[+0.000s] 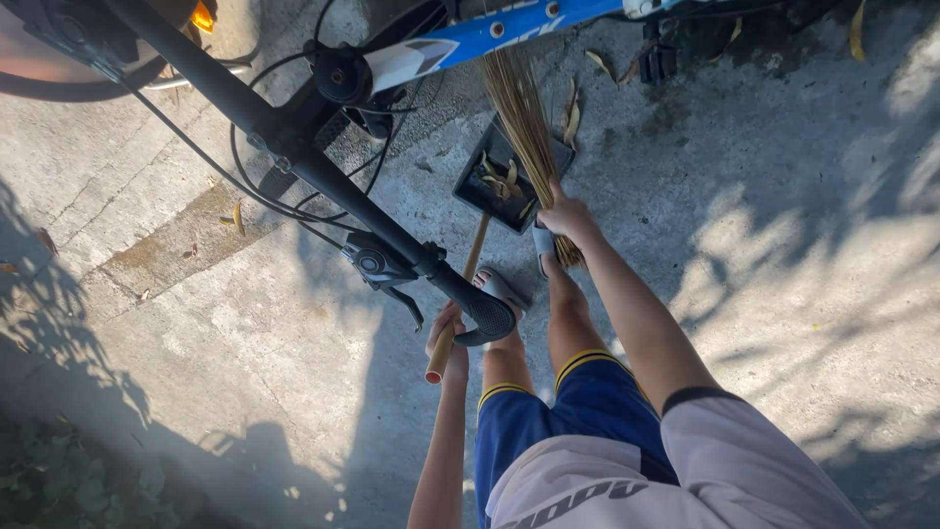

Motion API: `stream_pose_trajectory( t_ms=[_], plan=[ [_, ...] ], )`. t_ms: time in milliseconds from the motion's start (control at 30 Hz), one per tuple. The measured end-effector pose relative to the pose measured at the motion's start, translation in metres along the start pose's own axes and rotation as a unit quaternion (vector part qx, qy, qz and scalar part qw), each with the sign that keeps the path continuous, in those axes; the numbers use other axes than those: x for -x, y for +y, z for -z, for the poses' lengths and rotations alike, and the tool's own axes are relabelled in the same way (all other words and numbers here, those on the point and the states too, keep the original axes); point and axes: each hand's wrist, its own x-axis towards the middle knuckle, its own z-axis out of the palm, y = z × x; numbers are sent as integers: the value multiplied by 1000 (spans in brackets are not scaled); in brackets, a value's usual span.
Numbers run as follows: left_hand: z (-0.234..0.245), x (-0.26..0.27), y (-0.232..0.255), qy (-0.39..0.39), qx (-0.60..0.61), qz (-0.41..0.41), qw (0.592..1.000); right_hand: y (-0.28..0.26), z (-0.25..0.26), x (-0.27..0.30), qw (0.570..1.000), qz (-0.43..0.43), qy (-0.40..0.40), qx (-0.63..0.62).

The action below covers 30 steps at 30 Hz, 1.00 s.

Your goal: Sweep dry leaves on a concrete floor into a dustpan and empty them into a trash bin.

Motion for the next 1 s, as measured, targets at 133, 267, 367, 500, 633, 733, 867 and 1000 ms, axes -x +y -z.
stream_pose_trajectory(
  t_ms=[133, 267, 367, 500, 633, 733, 867, 1000],
  plan=[
    [5, 2, -21, 0, 80, 23, 997, 53, -8, 75, 998, -21, 13, 54],
    [9, 3, -14, 19, 19, 69, 997, 44, 11, 160, 997, -30, -9, 68],
    [5, -3, -2, -1, 18, -51, 999, 30, 9, 150, 994, -14, 6, 105],
    [12, 1, 1, 11, -46, 17, 999, 1, 4, 82, 989, 20, 34, 141],
    [22, 13, -6, -3, -42, -56, 998, 34, -18, 14, 987, 3, 62, 150],
    [40, 19, 12, 4, -26, 19, 999, 47, -2, 79, 991, -78, 8, 105],
    [57, 17, 9, -4, -61, 16, 998, 131, -25, 118, 993, -69, 19, 93],
    [59, 10, 16, -10, -59, -13, 998, 151, -27, 172, 998, -64, 11, 22]
  ],
)
